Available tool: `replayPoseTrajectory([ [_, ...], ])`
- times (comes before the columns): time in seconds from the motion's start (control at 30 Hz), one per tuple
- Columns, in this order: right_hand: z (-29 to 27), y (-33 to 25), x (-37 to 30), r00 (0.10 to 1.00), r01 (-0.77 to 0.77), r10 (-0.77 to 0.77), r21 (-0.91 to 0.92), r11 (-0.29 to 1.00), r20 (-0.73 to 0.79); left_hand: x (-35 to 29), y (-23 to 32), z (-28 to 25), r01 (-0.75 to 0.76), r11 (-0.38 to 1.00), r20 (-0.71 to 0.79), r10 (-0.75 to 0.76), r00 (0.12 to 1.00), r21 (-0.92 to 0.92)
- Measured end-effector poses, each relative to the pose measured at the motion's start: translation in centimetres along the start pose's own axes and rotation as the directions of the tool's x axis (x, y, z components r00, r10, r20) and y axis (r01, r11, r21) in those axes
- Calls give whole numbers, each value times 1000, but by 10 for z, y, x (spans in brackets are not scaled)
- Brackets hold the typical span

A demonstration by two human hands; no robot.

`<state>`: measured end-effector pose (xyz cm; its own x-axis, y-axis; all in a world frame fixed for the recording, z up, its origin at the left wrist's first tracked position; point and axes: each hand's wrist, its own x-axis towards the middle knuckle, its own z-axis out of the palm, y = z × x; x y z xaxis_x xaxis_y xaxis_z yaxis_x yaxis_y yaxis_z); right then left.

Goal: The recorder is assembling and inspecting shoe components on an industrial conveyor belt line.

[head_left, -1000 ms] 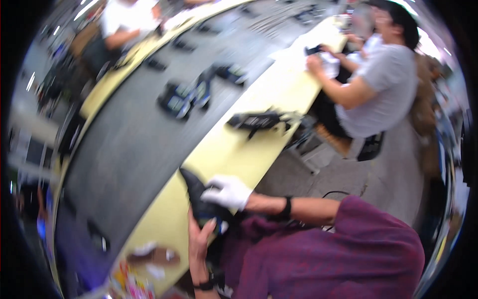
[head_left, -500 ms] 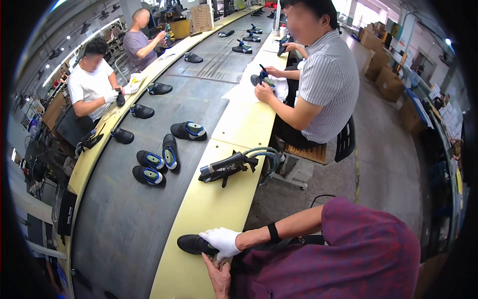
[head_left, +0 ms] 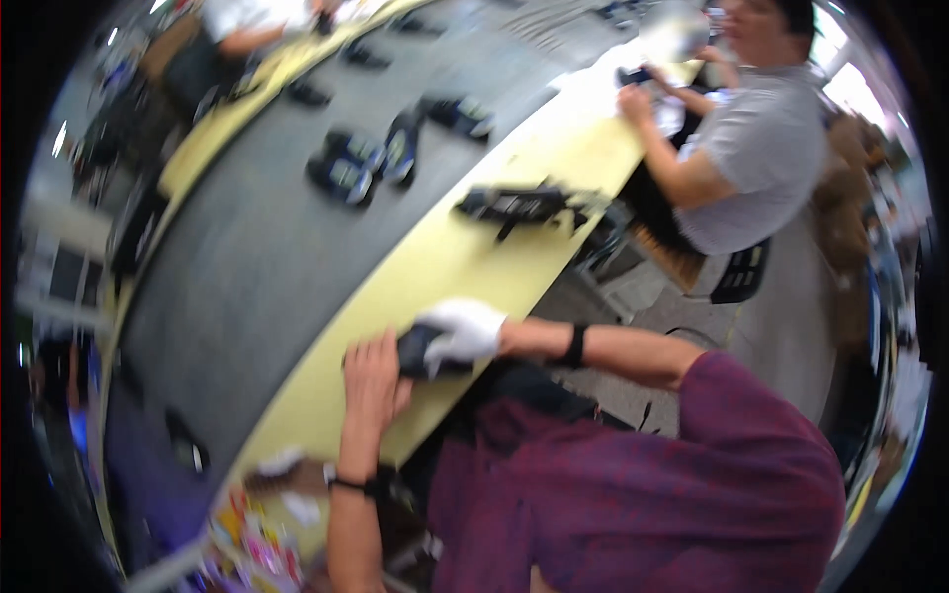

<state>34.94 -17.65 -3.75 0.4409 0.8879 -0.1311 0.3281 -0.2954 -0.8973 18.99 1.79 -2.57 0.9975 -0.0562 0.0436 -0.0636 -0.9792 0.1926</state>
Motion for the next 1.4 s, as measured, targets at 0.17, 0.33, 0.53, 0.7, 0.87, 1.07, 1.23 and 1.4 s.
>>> replayPoseTrajectory([
  [0.17,-49,22,-18,862,257,-415,-454,853,-290,2,-19,4,121,989,-68,-127,990,-82],
  [0.33,-151,37,11,620,-216,-626,-871,442,-472,-14,-24,16,252,941,5,-257,966,-228],
  [0.53,-173,68,44,951,-175,-99,-775,607,-292,-20,2,39,405,899,-91,-423,902,-167],
  [0.7,-167,37,64,982,-189,168,-468,864,-86,-27,9,34,432,874,-101,-461,882,-222],
  [0.87,-109,-39,41,988,-149,155,-462,874,-24,-59,4,31,434,858,-76,-470,879,-275],
  [1.07,-29,-109,67,942,-61,225,-530,846,251,-77,17,29,497,777,-126,-578,806,-388],
  [1.23,-11,-98,85,895,-133,348,-577,806,279,-75,16,38,456,808,-285,-567,773,-374],
  [1.4,-6,-95,88,914,-118,330,-624,772,235,-73,15,36,473,801,-286,-581,762,-367],
])
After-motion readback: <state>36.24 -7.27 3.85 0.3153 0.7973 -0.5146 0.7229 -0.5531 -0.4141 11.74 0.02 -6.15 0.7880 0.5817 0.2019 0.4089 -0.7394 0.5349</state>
